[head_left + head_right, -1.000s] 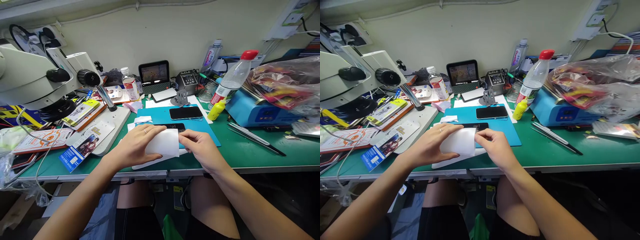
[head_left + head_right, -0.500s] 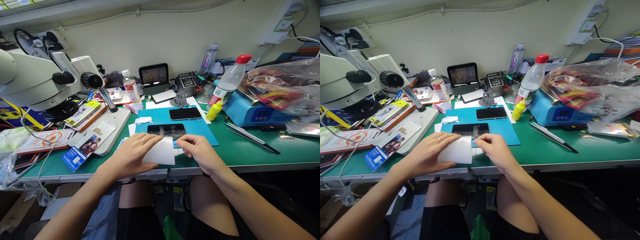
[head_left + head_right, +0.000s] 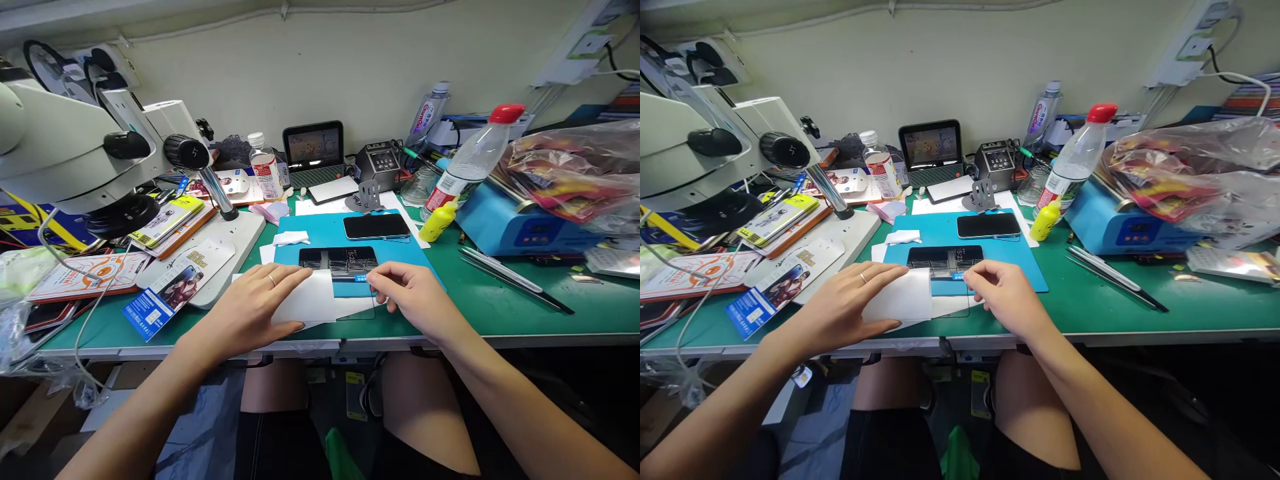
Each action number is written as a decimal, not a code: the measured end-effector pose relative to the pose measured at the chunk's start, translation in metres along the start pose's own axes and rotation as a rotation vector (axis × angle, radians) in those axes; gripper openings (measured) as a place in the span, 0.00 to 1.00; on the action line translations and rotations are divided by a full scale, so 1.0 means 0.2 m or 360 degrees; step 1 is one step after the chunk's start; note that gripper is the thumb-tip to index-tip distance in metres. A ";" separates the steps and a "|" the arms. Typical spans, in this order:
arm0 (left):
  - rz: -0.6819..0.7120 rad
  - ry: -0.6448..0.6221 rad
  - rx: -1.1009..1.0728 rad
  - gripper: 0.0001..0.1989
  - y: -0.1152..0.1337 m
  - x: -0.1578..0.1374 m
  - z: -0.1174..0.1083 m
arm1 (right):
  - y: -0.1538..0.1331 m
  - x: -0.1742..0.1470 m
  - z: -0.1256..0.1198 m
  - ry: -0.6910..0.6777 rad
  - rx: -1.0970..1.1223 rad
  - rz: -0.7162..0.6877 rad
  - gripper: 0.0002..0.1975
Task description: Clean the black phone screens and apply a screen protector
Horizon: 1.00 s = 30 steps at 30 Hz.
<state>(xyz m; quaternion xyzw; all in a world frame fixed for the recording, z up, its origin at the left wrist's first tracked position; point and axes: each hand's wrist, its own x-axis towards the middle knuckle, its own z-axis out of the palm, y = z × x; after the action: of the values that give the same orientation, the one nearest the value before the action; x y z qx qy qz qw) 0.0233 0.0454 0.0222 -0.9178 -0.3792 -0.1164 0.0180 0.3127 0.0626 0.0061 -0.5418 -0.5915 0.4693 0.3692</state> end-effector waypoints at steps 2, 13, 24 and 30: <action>-0.0002 0.0021 0.0030 0.33 -0.02 -0.02 -0.01 | 0.00 0.01 -0.02 0.0007 -0.0009 -0.0028 0.16; -0.0060 0.0202 0.0069 0.36 -0.15 -0.13 -0.06 | -0.21 -0.03 -0.09 0.0107 -0.0408 -0.0477 0.16; -0.0663 -0.0152 0.0021 0.37 -0.51 -0.28 -0.17 | -0.37 0.00 -0.24 0.0350 -0.1233 -0.1379 0.07; -0.0906 -0.0259 -0.0080 0.48 -0.60 -0.26 -0.16 | -0.38 0.01 -0.31 0.0244 -0.1306 -0.1901 0.13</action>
<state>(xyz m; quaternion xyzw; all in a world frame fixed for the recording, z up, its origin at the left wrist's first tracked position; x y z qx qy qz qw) -0.1026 0.0916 0.0359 -0.7810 -0.6186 -0.0519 -0.0685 0.3498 0.0758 0.0962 -0.2527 -0.8871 -0.1111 0.3698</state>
